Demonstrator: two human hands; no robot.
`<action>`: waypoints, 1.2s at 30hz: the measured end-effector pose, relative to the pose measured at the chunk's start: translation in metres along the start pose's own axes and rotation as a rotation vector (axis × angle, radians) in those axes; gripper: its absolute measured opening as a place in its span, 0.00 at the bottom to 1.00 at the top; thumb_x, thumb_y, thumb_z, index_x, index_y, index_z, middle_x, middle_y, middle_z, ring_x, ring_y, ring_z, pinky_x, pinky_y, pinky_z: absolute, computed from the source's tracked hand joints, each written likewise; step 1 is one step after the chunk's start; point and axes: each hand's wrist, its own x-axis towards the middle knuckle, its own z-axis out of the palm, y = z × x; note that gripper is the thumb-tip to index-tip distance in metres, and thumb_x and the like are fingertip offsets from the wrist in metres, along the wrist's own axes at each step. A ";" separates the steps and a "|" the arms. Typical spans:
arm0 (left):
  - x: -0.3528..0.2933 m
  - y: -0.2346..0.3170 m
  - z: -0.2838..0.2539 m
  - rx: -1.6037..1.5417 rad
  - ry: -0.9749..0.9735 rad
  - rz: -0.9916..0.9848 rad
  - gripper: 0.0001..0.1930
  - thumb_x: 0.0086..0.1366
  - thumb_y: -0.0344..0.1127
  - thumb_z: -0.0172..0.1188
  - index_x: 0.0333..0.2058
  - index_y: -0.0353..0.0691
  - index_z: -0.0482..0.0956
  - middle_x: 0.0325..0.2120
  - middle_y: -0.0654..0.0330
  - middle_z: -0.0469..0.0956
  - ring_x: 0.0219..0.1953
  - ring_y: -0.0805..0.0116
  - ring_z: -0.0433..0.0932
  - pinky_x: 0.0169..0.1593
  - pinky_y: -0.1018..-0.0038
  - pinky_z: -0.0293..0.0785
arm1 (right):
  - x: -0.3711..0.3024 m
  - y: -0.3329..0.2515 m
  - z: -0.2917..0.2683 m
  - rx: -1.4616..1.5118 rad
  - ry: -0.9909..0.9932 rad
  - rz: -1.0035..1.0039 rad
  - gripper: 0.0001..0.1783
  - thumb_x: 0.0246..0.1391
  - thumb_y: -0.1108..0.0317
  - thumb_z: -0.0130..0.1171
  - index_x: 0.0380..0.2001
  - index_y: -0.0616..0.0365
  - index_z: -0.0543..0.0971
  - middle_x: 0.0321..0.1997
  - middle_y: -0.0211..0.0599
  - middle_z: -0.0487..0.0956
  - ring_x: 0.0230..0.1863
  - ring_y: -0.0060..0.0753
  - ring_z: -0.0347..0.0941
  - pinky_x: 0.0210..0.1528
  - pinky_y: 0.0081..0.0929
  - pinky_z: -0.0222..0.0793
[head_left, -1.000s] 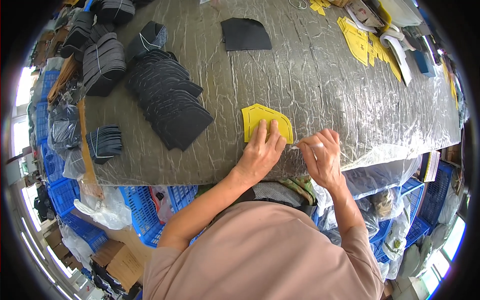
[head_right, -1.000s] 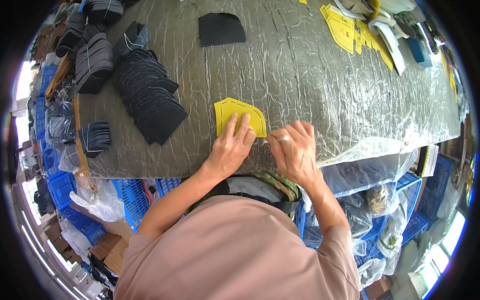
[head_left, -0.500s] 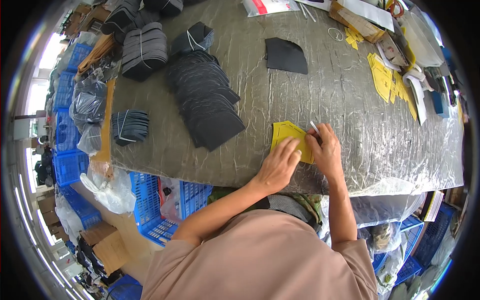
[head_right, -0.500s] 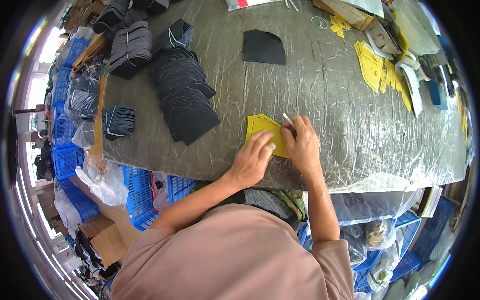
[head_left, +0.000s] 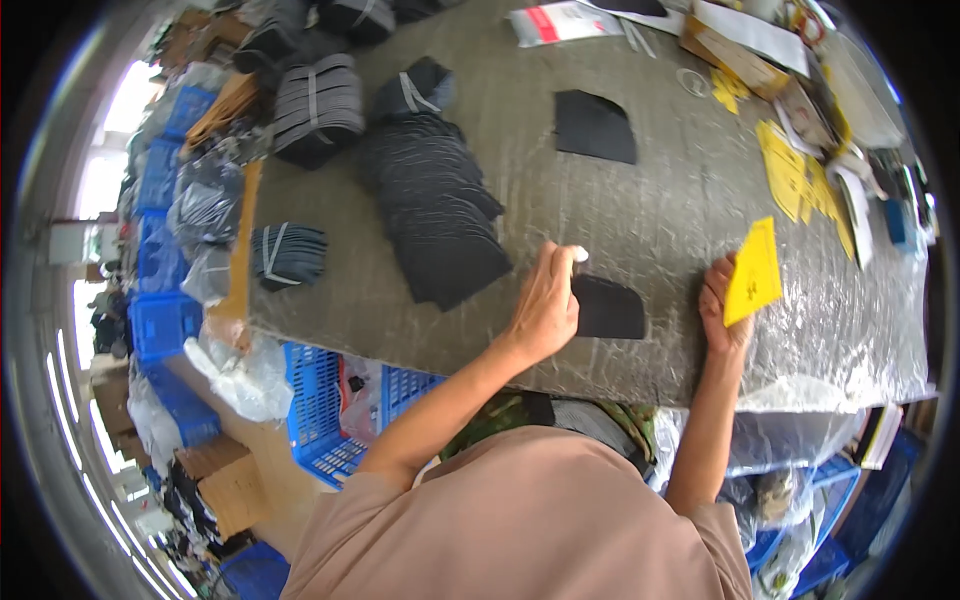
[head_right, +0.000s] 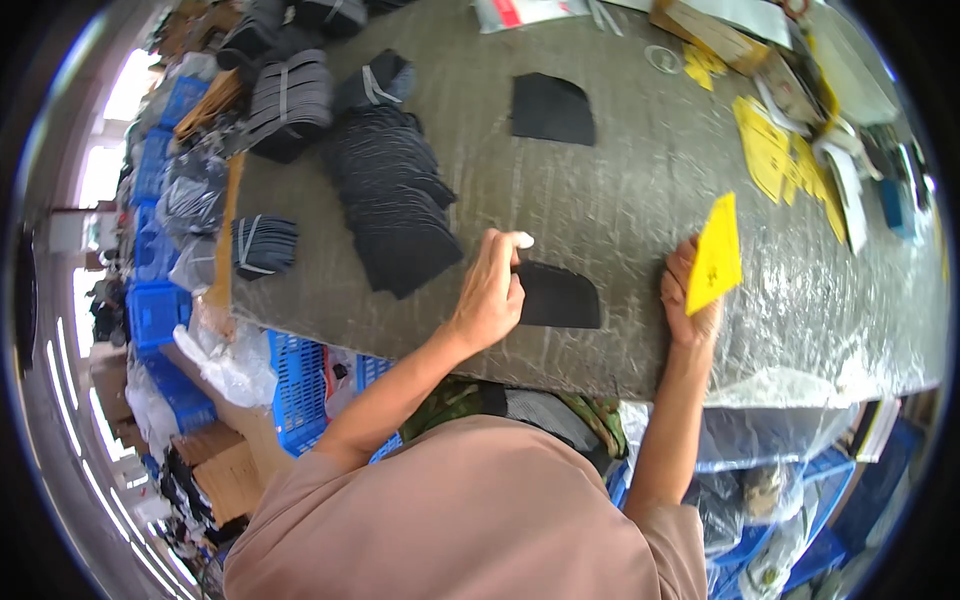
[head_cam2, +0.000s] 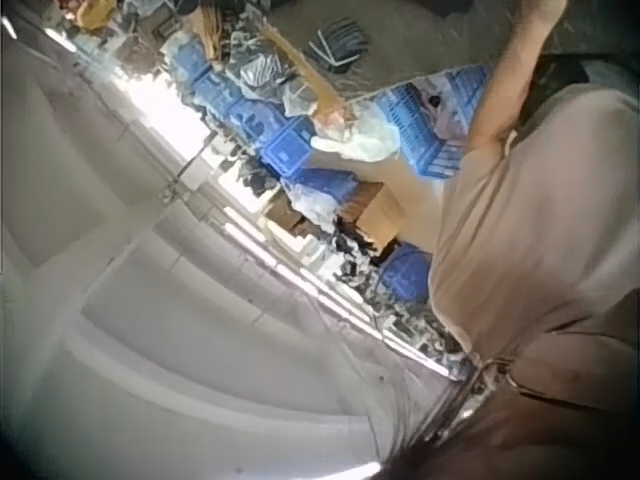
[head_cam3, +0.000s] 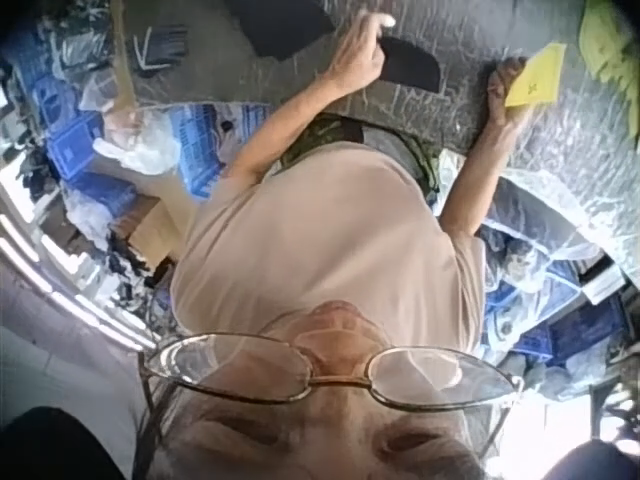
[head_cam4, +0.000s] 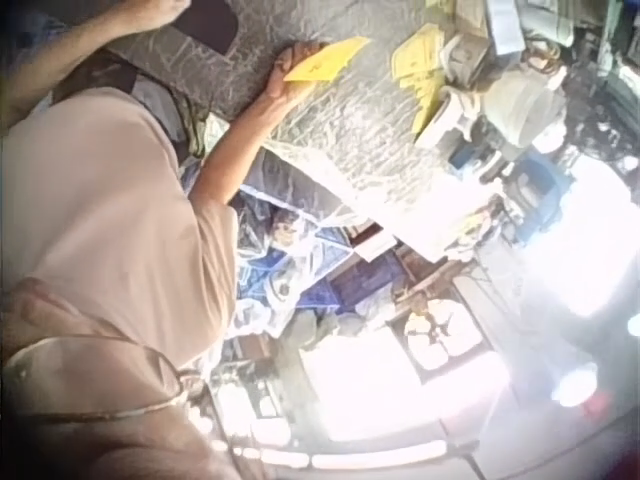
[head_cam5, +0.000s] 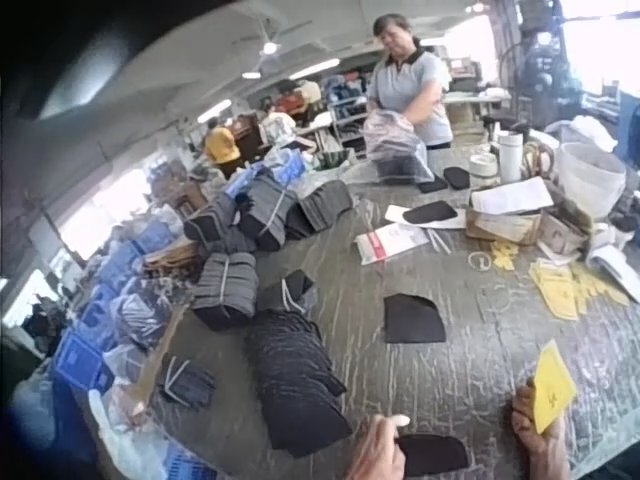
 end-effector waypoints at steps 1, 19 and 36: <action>-0.005 0.001 -0.008 -0.111 0.038 -0.039 0.29 0.51 0.13 0.51 0.53 0.36 0.67 0.36 0.52 0.64 0.36 0.57 0.70 0.42 0.67 0.71 | -0.005 -0.002 0.000 -0.033 0.082 -0.024 0.16 0.70 0.63 0.50 0.54 0.63 0.69 0.36 0.31 0.65 0.29 0.25 0.58 0.24 0.24 0.54; 0.184 -0.090 0.017 0.385 0.014 0.276 0.33 0.62 0.30 0.62 0.65 0.38 0.63 0.65 0.43 0.64 0.68 0.39 0.60 0.70 0.52 0.58 | 0.001 0.017 0.022 -0.500 0.283 -0.038 0.06 0.67 0.67 0.59 0.43 0.56 0.78 0.26 0.24 0.68 0.21 0.15 0.57 0.19 0.14 0.53; -0.004 -0.006 0.017 0.037 -0.145 0.149 0.37 0.62 0.25 0.61 0.69 0.34 0.58 0.68 0.42 0.61 0.71 0.37 0.56 0.73 0.50 0.52 | -0.001 0.031 0.048 -1.134 0.391 0.064 0.05 0.63 0.71 0.63 0.41 0.59 0.81 0.30 0.20 0.78 0.30 0.12 0.71 0.34 0.15 0.66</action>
